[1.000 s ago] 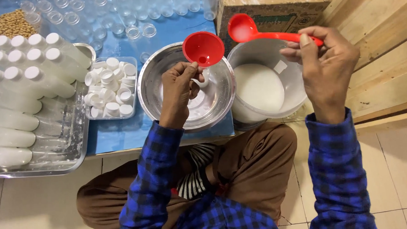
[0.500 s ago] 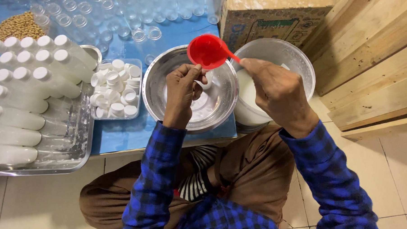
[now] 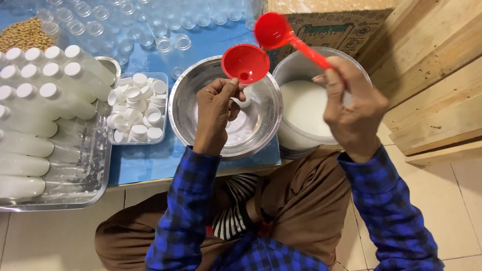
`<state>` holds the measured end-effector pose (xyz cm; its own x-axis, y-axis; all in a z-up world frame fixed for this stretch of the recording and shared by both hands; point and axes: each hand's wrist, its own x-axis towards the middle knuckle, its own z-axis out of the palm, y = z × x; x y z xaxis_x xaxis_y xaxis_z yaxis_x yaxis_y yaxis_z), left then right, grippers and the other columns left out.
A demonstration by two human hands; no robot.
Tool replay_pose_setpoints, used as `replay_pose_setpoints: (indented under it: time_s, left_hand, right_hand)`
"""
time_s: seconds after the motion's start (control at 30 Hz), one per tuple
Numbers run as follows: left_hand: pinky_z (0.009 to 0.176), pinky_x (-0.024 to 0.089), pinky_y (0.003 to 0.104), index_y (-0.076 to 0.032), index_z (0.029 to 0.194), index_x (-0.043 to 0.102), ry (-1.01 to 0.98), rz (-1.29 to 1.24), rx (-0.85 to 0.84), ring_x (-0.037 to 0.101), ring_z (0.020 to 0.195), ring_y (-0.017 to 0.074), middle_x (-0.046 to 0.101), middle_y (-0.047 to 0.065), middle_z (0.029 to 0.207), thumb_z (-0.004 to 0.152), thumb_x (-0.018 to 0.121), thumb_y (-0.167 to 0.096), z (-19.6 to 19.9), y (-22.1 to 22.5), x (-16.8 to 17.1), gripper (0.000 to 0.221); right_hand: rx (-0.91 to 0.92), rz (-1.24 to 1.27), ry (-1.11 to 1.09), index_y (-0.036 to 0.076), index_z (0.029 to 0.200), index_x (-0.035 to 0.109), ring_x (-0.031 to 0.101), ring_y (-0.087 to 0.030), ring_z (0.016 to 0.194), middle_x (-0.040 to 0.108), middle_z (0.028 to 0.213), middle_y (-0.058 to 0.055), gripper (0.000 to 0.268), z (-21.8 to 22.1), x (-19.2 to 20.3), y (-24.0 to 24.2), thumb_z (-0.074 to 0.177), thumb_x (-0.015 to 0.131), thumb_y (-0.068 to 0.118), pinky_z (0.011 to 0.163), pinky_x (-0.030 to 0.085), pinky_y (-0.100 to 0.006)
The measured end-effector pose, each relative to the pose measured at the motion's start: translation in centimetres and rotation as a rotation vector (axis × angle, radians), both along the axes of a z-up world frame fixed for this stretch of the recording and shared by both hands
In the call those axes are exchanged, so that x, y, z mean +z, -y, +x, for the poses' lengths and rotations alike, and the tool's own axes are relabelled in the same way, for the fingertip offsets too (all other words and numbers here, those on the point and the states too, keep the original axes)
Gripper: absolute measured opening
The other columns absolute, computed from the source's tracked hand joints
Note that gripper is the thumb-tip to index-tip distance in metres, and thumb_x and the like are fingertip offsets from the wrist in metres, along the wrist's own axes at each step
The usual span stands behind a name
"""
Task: The person fills small plastic bottles with a white liquid using a red scoop and a funnel, and then places caps on the bottles by hand.
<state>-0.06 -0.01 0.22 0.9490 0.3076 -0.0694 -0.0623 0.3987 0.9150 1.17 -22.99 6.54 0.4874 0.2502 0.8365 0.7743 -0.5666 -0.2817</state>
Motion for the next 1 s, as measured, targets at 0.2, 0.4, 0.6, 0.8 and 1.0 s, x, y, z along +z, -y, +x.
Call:
replay_pose_setpoints:
  time_s: [0.2, 0.4, 0.6, 0.8, 1.0]
  left_hand:
    - [0.033, 0.031, 0.017, 0.001, 0.09, 0.069, -0.004, 0.021, 0.0, 0.05, 0.038, 0.0081, 0.064, 0.015, 0.066, 0.097, 0.067, -0.018, 0.1, 0.1, 0.0, 0.021]
    - [0.034, 0.029, 0.017, 0.0, 0.089, 0.068, -0.038, 0.037, 0.003, 0.048, 0.037, 0.008, 0.062, 0.014, 0.066, 0.098, 0.066, -0.017, -0.1, 0.3, 0.8, 0.02]
    - [0.034, 0.03, 0.017, -0.001, 0.089, 0.068, -0.053, 0.048, -0.004, 0.048, 0.038, 0.0083, 0.063, 0.015, 0.067, 0.098, 0.068, -0.019, 0.0, 0.2, 0.7, 0.02]
    - [0.034, 0.03, 0.017, 0.0, 0.09, 0.068, -0.044, 0.026, -0.011, 0.045, 0.037, 0.0069, 0.062, 0.015, 0.067, 0.099, 0.067, -0.018, 0.0, 0.3, 0.7, 0.02]
    - [0.034, 0.031, 0.017, 0.0, 0.09, 0.068, -0.026, 0.039, -0.002, 0.047, 0.037, 0.0067, 0.063, 0.014, 0.068, 0.099, 0.068, -0.019, -0.2, 0.4, 0.9, 0.021]
  right_hand:
    - [-0.099, 0.031, -0.19, -0.011, 0.117, 0.068, 0.077, -0.034, 0.083, 0.075, 0.091, -0.025, 0.011, 3.7, -5.5, 4.3, 0.108, 0.061, -0.009, 0.07, 0.061, -0.04]
    - [-0.262, -0.193, -0.529, 0.008, 0.115, 0.07, 0.075, -0.039, 0.08, 0.074, 0.074, -0.012, 0.013, 8.5, -15.4, 7.2, 0.106, 0.062, 0.013, 0.077, 0.058, -0.052]
    - [-0.258, -0.224, -0.666, 0.009, 0.116, 0.068, 0.075, -0.038, 0.084, 0.076, 0.078, -0.012, 0.015, 9.6, -17.9, 6.8, 0.105, 0.059, 0.015, 0.08, 0.057, -0.05]
    - [-0.248, -0.227, -0.7, 0.01, 0.114, 0.07, 0.076, -0.035, 0.083, 0.075, 0.075, -0.01, 0.015, 10.0, -18.6, 7.1, 0.103, 0.062, 0.016, 0.079, 0.058, -0.046]
    - [-0.275, -0.128, -0.772, 0.01, 0.112, 0.071, 0.077, -0.028, 0.08, 0.075, 0.074, -0.008, 0.014, 9.9, -18.5, 7.4, 0.102, 0.063, 0.015, 0.08, 0.058, -0.043]
